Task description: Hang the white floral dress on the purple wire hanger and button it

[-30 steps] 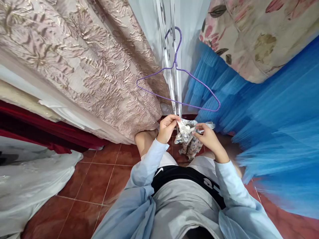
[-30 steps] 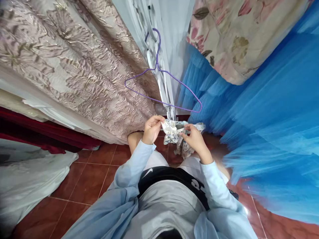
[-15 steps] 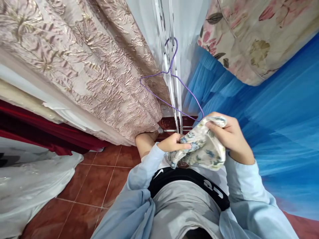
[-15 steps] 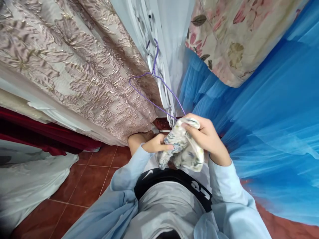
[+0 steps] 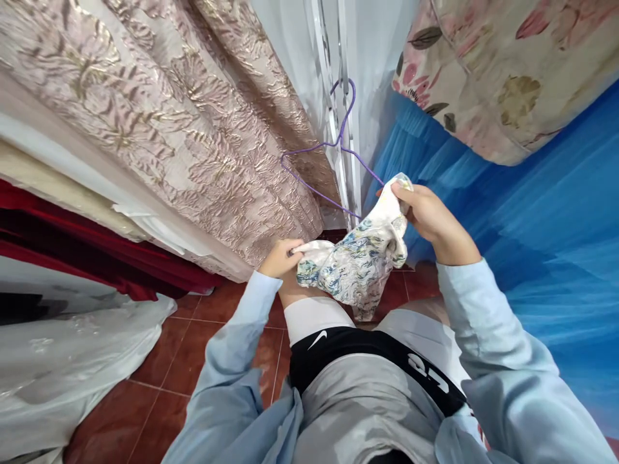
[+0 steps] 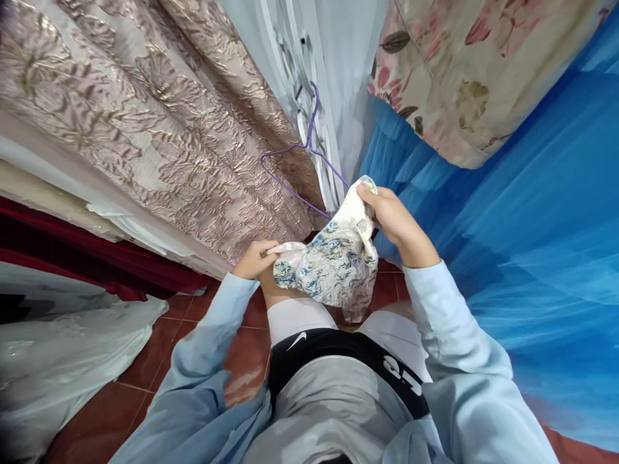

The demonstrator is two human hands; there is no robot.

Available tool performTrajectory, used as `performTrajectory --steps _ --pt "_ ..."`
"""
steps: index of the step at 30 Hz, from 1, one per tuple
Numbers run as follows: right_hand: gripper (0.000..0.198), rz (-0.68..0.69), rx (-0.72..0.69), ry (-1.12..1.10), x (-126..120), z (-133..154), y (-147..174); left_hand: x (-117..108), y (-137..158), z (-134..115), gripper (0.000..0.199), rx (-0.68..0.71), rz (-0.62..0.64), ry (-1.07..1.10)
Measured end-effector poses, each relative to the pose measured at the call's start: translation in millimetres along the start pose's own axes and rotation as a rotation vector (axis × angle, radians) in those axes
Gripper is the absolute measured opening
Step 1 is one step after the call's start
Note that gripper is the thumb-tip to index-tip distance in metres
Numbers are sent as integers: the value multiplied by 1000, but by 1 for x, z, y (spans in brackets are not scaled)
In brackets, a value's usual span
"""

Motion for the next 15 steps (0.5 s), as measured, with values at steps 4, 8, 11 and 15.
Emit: performTrajectory --steps 4,8,11,15 --pt "42 -111 -63 162 -31 9 3 -60 -27 19 17 34 -161 -322" --pt "45 -178 -161 343 -42 19 3 -101 -71 29 21 22 -246 -457" --pt "45 -183 -206 440 -39 23 3 -135 -99 16 21 71 -423 -450" --pt "47 -186 -237 490 -34 29 4 -168 -134 -10 18 180 -619 -390"
Point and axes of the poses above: each hand's wrist, its own y-axis away from the middle knuckle, its own x-axis out of the palm, z = x × y, the point moved 10 cm from there along -y, towards the middle knuckle, and after that the axes turned 15 degrees about y, right-handed, at the moved point
